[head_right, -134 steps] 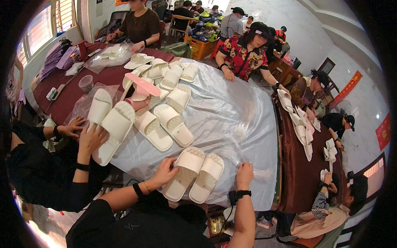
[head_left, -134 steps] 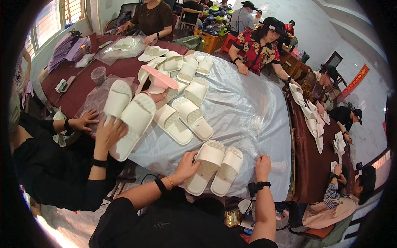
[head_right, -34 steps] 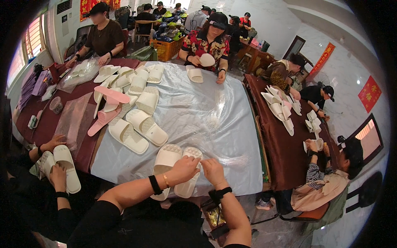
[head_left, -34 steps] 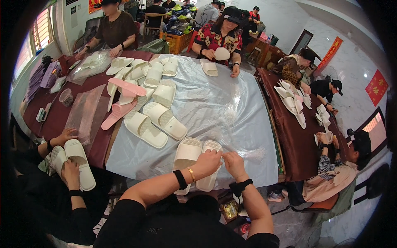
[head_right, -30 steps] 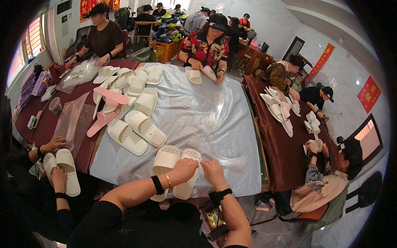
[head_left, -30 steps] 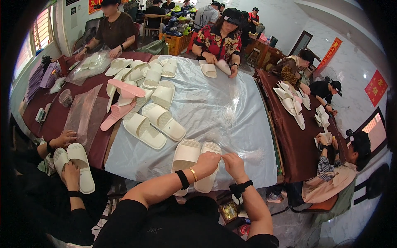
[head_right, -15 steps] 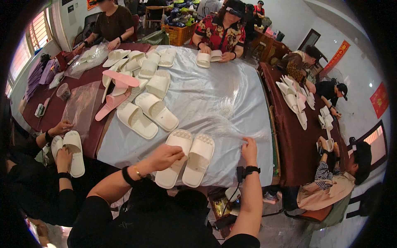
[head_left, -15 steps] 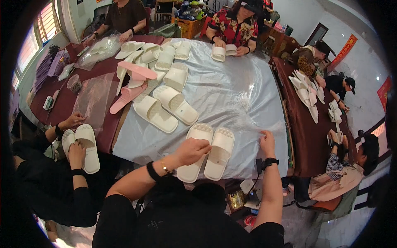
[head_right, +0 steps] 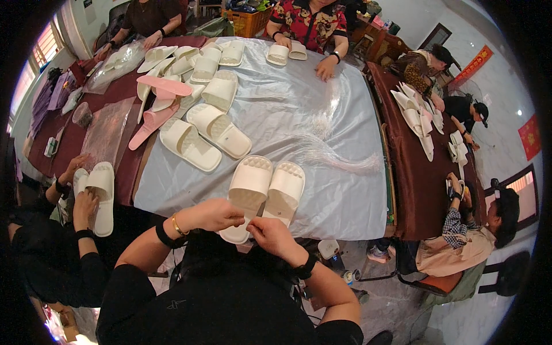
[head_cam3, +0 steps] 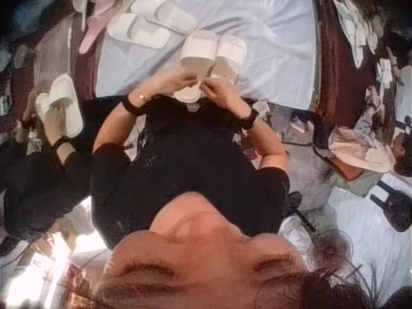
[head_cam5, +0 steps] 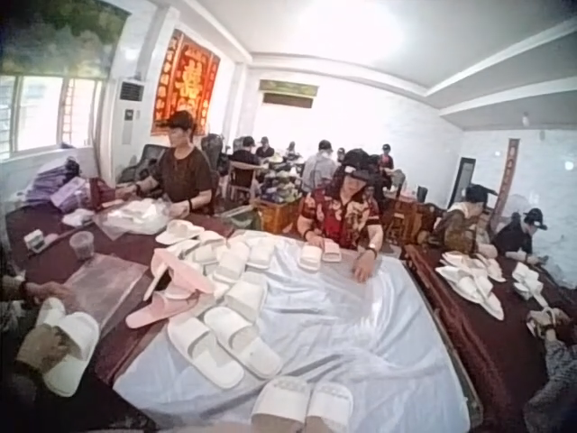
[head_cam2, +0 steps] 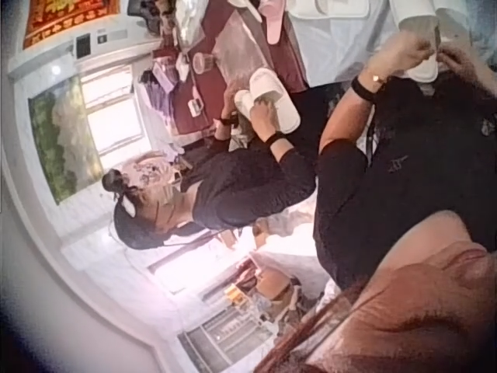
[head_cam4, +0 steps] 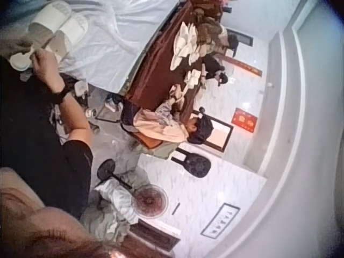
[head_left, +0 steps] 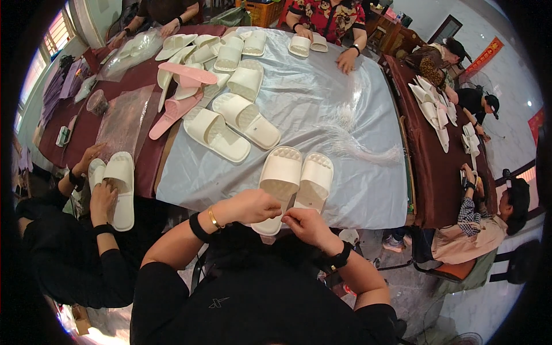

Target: Manually assembling and finishing shoe components at a factory workstation.

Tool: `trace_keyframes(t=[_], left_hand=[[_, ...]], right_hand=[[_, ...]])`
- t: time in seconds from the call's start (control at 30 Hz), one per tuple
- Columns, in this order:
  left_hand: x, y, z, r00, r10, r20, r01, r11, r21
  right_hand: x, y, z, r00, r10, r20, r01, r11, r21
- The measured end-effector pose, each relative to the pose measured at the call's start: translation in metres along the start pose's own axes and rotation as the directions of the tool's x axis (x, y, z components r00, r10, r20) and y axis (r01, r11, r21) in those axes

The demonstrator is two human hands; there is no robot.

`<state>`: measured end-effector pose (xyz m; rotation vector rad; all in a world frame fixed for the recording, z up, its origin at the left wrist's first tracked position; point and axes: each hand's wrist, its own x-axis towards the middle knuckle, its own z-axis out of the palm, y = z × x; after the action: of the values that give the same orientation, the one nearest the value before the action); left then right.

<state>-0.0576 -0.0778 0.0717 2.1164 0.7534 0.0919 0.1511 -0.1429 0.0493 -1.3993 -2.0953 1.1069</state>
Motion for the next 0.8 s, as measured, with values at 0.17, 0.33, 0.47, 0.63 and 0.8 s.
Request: trace_keyframes(t=[0.17,0.33,0.47,0.63,0.8], left_hand=[[-0.002,-0.008,-0.009,0.997,-0.046,-0.068,0.046,0.999,0.0],[0.011,-0.038,-0.008,0.875,-0.093,-0.475,0.013,0.986,-0.169],[0.019,-0.049,-0.017,0.79,-0.155,-0.593,0.036,0.977,-0.208],[0.026,-0.056,-0.025,0.783,-0.135,-0.607,0.042,0.985,-0.164],[0.038,-0.066,-0.029,0.781,-0.082,-0.62,0.059,0.997,-0.057]], right_hand=[[-0.013,-0.005,0.006,0.995,0.084,-0.05,-0.08,0.994,0.07],[-0.019,0.019,0.021,0.962,0.273,-0.021,-0.26,0.935,0.24],[-0.008,0.02,0.032,0.904,0.426,0.049,-0.398,0.791,0.465],[0.002,0.013,0.041,0.859,0.498,0.121,-0.448,0.616,0.648],[0.024,0.014,0.041,0.845,0.532,0.059,-0.385,0.528,0.757]])
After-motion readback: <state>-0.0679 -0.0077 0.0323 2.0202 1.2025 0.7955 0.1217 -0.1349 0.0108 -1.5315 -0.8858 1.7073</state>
